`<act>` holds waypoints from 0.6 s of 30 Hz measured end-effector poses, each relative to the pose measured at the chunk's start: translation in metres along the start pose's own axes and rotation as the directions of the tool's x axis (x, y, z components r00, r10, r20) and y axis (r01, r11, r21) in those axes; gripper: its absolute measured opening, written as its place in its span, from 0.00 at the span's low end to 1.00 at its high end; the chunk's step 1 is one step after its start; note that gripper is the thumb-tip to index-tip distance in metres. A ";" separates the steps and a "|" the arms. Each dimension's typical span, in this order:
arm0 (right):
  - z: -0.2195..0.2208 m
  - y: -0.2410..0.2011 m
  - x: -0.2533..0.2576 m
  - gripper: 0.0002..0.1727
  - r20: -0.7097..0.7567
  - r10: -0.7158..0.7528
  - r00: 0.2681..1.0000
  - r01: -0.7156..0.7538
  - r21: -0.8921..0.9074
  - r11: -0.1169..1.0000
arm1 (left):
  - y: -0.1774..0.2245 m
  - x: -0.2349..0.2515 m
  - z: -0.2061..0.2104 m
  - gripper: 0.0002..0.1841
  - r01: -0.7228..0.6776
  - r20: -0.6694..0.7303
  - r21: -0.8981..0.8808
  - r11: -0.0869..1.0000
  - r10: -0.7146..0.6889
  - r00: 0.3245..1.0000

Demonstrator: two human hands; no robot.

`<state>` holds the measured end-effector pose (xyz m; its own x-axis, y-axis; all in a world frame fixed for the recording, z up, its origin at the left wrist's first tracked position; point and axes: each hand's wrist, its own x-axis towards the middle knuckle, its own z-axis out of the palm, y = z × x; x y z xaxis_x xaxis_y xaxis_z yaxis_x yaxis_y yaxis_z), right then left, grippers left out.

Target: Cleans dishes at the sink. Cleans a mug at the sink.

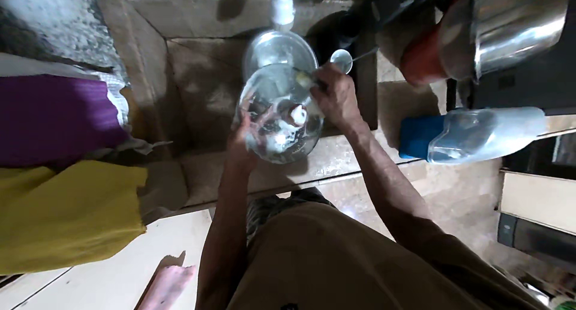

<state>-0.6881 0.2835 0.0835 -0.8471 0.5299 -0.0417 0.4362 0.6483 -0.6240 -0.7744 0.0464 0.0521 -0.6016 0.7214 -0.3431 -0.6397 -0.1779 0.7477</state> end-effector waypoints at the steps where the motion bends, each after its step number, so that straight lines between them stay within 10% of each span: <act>1: -0.001 0.005 -0.004 0.14 -0.013 0.069 0.998 -0.068 0.035 0.997 | 0.002 -0.001 -0.003 0.27 -0.019 -0.008 -0.029 0.999 0.019 1.000; 4: -0.011 0.017 -0.017 0.16 -0.011 0.267 0.964 -0.236 0.432 0.870 | 0.005 -0.005 -0.013 0.26 -0.043 -0.067 -0.136 0.990 0.034 0.997; 9: -0.020 0.002 -0.008 0.18 -0.069 0.266 0.961 -0.118 0.771 0.626 | 0.006 -0.005 -0.015 0.28 -0.065 -0.027 -0.130 0.989 0.062 0.998; 18: 0.010 -0.001 -0.007 0.36 -0.152 0.020 0.988 0.004 0.160 0.987 | -0.002 -0.015 -0.007 0.30 -0.065 -0.051 -0.142 0.988 0.058 0.997</act>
<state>-0.6851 0.2739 0.0767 -0.7823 0.6196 0.0647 0.3784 0.5552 -0.7407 -0.7675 0.0316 0.0522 -0.6612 0.6750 -0.3273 -0.6607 -0.3174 0.6803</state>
